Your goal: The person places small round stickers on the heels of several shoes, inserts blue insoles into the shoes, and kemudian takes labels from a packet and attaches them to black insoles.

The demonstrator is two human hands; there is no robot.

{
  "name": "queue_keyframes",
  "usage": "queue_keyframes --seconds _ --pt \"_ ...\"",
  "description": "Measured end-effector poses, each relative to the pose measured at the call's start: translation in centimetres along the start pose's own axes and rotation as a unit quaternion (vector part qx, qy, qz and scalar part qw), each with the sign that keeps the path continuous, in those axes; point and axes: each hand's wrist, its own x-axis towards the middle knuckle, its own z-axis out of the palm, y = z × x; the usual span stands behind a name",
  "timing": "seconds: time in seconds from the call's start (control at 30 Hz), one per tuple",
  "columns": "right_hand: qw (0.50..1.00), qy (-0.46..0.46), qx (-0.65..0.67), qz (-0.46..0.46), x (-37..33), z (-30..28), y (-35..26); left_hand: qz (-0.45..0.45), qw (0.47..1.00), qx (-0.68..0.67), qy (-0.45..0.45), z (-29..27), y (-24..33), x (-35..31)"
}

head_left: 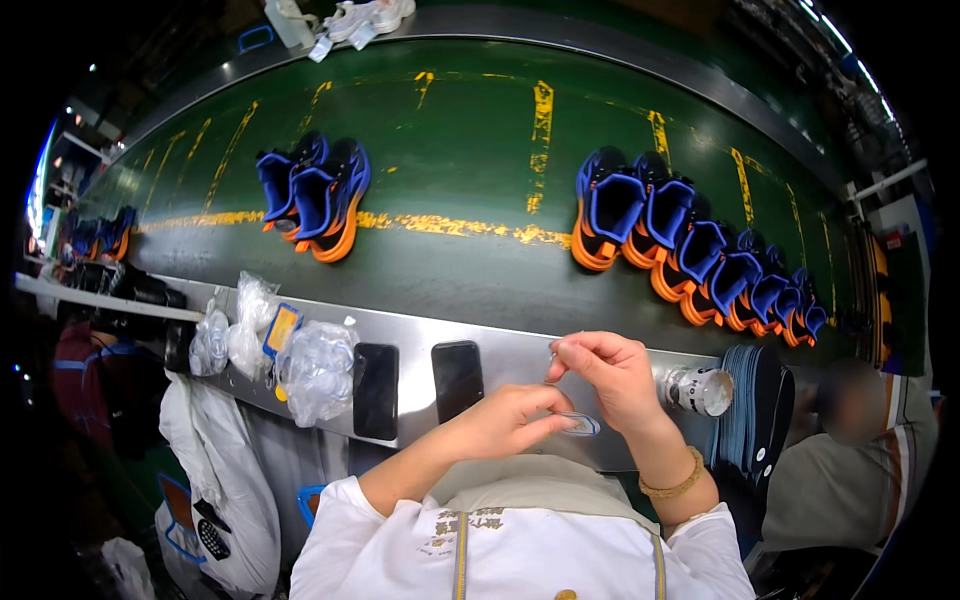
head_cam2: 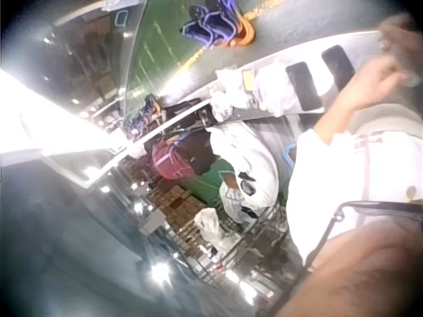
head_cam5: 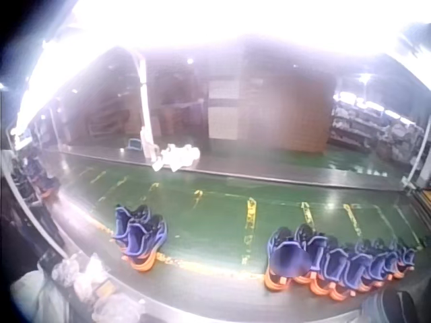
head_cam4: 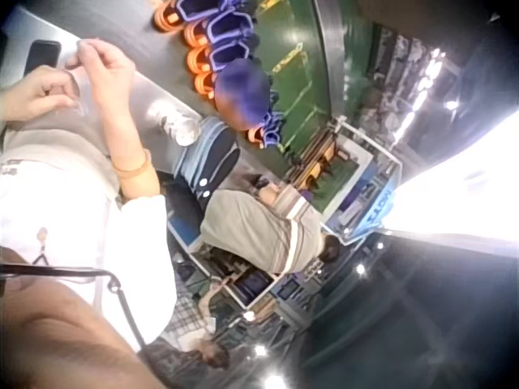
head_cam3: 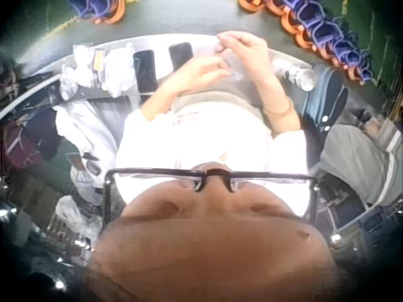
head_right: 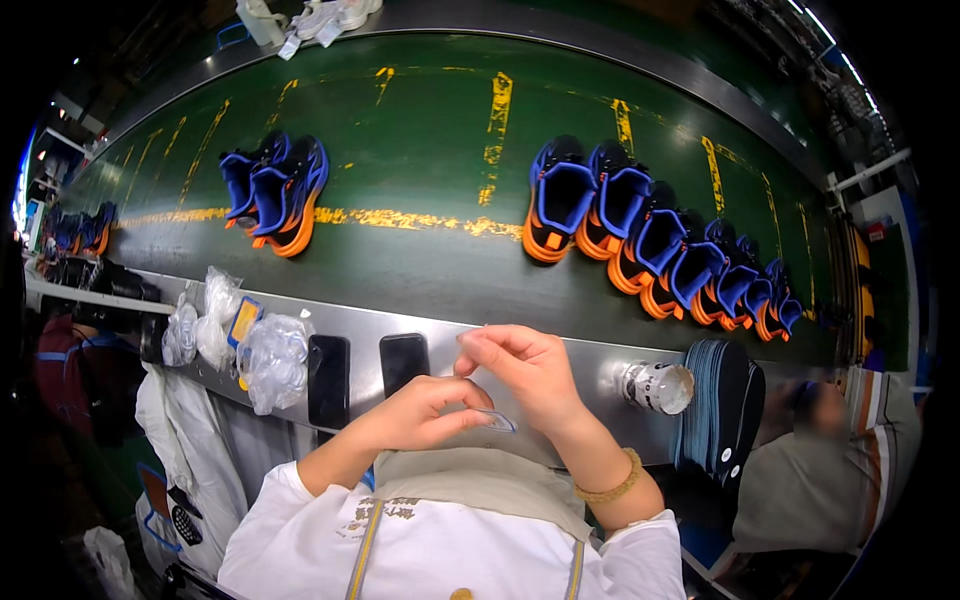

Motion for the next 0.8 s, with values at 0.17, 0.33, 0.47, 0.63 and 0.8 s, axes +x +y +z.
queue_keyframes --seconds 0.17,0.33,0.47,0.63,0.8 --pt "0.979 0.155 0.133 -0.029 -0.4 -4.4 0.3 0.089 0.957 -0.150 0.233 2.4 -3.2 3.7" --pt "0.979 0.178 -0.031 -0.098 -3.1 -6.3 -2.0 0.016 0.767 -0.635 0.098 3.0 -1.3 5.3" --pt "0.923 0.111 -0.277 -0.244 -4.5 -6.0 -4.0 0.100 0.610 -0.779 -0.111 5.2 0.1 6.6" --pt "0.864 0.064 -0.373 -0.332 -5.3 -5.0 -6.6 0.075 0.592 -0.792 -0.126 6.8 1.4 7.5" --pt "0.862 0.047 -0.387 -0.324 -5.6 -5.9 -6.8 0.011 0.668 -0.741 -0.068 7.6 1.8 7.9"
